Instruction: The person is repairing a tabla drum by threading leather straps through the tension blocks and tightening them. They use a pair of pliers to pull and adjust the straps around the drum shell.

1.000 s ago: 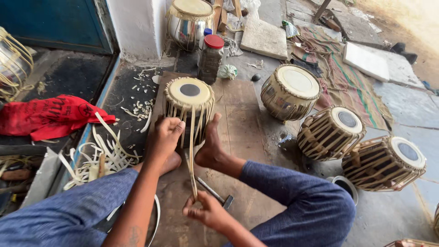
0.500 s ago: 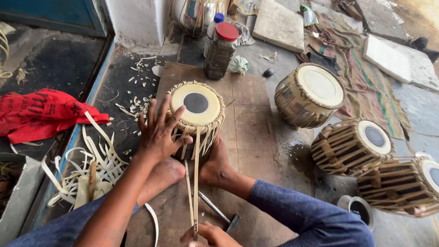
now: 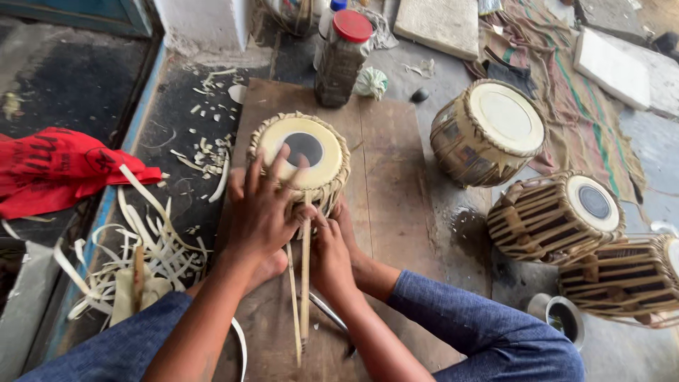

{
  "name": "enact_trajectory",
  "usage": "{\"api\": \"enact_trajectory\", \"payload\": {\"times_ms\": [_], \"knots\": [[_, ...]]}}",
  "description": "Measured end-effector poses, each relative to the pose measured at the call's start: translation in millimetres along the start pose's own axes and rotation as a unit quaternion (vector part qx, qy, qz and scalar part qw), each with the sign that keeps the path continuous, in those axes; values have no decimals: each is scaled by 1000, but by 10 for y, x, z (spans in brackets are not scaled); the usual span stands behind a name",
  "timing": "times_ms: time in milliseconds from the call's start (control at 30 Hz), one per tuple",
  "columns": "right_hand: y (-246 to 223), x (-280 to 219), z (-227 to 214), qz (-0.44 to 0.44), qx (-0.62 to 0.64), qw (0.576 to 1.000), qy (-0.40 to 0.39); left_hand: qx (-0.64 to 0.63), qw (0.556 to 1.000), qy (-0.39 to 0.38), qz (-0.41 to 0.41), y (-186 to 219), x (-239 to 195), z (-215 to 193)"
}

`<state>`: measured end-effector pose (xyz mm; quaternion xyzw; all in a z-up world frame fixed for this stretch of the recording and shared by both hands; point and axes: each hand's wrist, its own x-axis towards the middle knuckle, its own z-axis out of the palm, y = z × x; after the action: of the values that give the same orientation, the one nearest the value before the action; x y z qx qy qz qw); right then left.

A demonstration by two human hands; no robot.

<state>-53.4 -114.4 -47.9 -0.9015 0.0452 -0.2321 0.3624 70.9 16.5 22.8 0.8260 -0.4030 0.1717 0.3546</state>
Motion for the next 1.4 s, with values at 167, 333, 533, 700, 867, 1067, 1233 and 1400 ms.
{"api": "enact_trajectory", "payload": {"times_ms": [167, 333, 533, 700, 867, 1067, 1233, 1400], "knots": [[-167, 317, -97, -40, -9, 999, -20, 123, 990, 33, -68, 146, -229, -24], [-20, 371, -14, -11, 2, 999, 46, 7, 994, 36, -103, 232, -551, 70], [465, 382, 224, -30, 32, 997, 67, -70, 991, 19, -109, 83, -662, 16], [392, 523, 449, 139, 25, 985, 96, -80, 993, -19, -85, 9, -890, -49], [659, 758, 723, 227, 108, 959, 131, -102, 987, 72, 104, 109, -908, 20], [977, 747, 745, 147, 174, 962, 152, -80, 982, 100, 137, 178, -448, -55], [802, 278, 557, 147, 169, 972, 73, -133, 987, 57, 64, 215, -168, -91], [667, 668, 369, 214, 269, 939, 5, -350, 930, 90, -72, 78, 232, -130]]}}
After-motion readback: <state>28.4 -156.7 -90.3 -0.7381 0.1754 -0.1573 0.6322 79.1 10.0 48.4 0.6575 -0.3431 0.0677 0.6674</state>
